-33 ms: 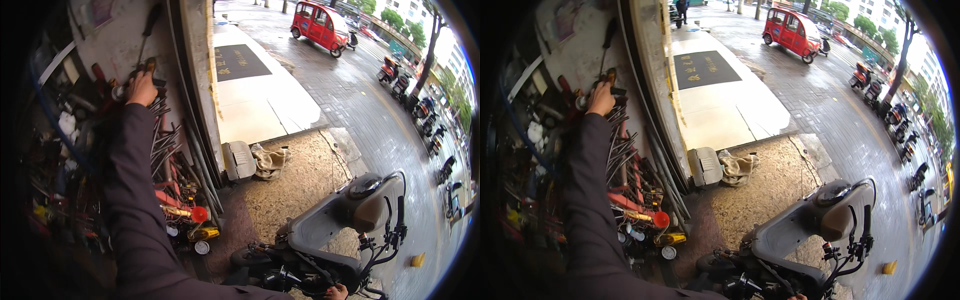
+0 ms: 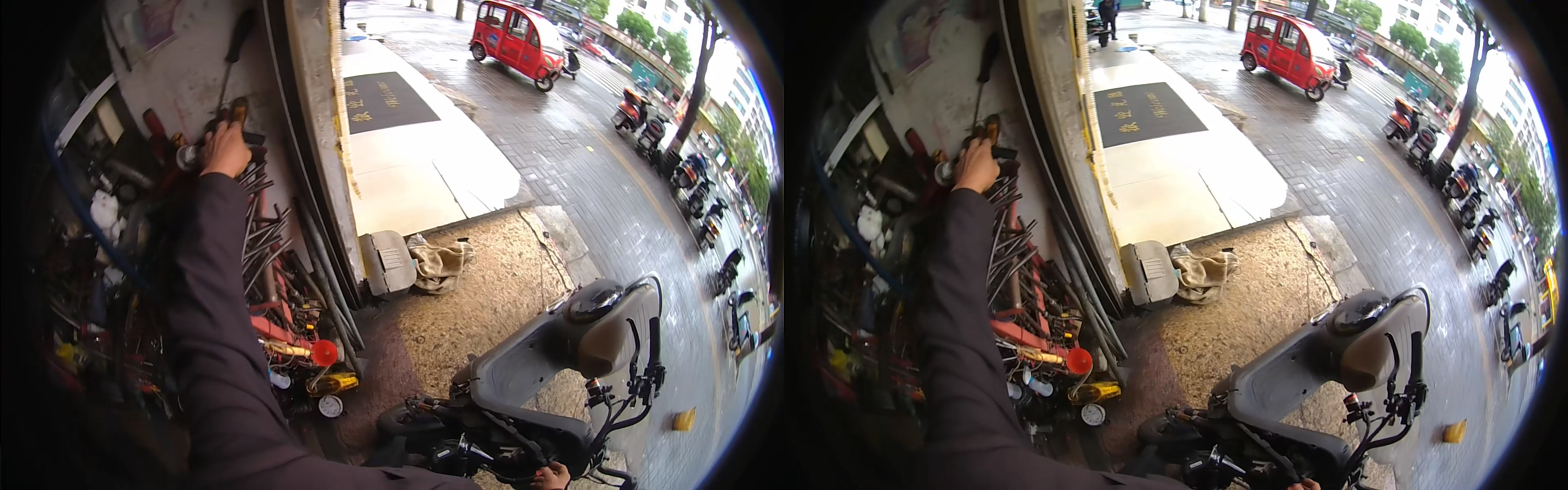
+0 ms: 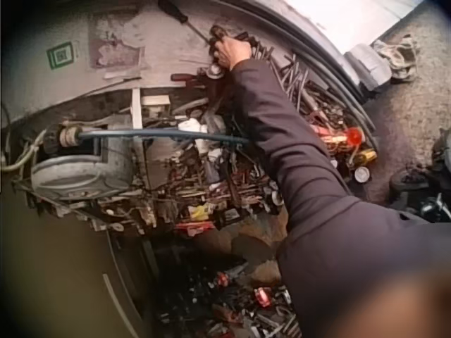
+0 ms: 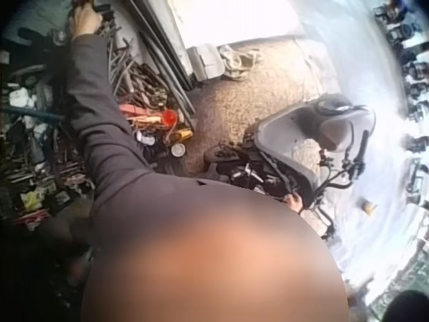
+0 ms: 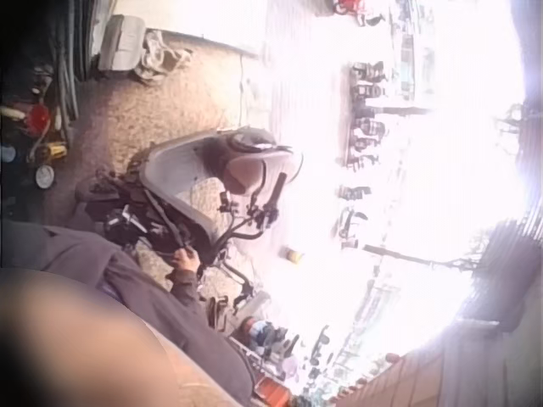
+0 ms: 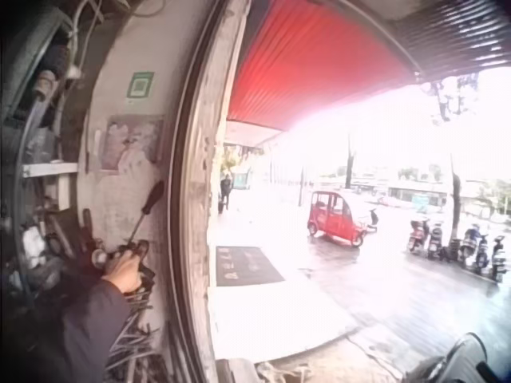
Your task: The person removes the front fairing of a scooter, disconnects the headlight wiring, and uses a cordless drill to remove the headlight assembly. They then strip the ends of the wires with pliers and prepare them for reconnection.
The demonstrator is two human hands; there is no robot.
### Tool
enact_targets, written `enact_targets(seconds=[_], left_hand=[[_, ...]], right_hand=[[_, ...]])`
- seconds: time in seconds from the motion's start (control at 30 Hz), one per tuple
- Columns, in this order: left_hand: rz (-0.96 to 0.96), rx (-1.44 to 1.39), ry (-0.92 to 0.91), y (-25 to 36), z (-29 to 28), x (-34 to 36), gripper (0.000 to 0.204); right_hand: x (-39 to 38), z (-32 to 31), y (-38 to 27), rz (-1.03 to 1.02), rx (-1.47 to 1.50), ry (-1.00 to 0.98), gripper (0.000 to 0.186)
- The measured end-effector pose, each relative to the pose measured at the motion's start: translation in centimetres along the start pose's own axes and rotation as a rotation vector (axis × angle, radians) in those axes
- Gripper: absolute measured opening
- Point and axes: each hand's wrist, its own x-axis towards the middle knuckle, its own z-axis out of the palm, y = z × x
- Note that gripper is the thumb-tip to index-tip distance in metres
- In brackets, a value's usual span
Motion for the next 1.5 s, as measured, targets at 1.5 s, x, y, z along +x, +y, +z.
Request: enact_targets(seconds=[1.5], left_hand=[[0.132,-0.308,0.407,-1.6,-4.8,4.2,0.023]], right_hand=[[0.5,0.0,0.1,0.079,-0.006,0.031,0.042]])
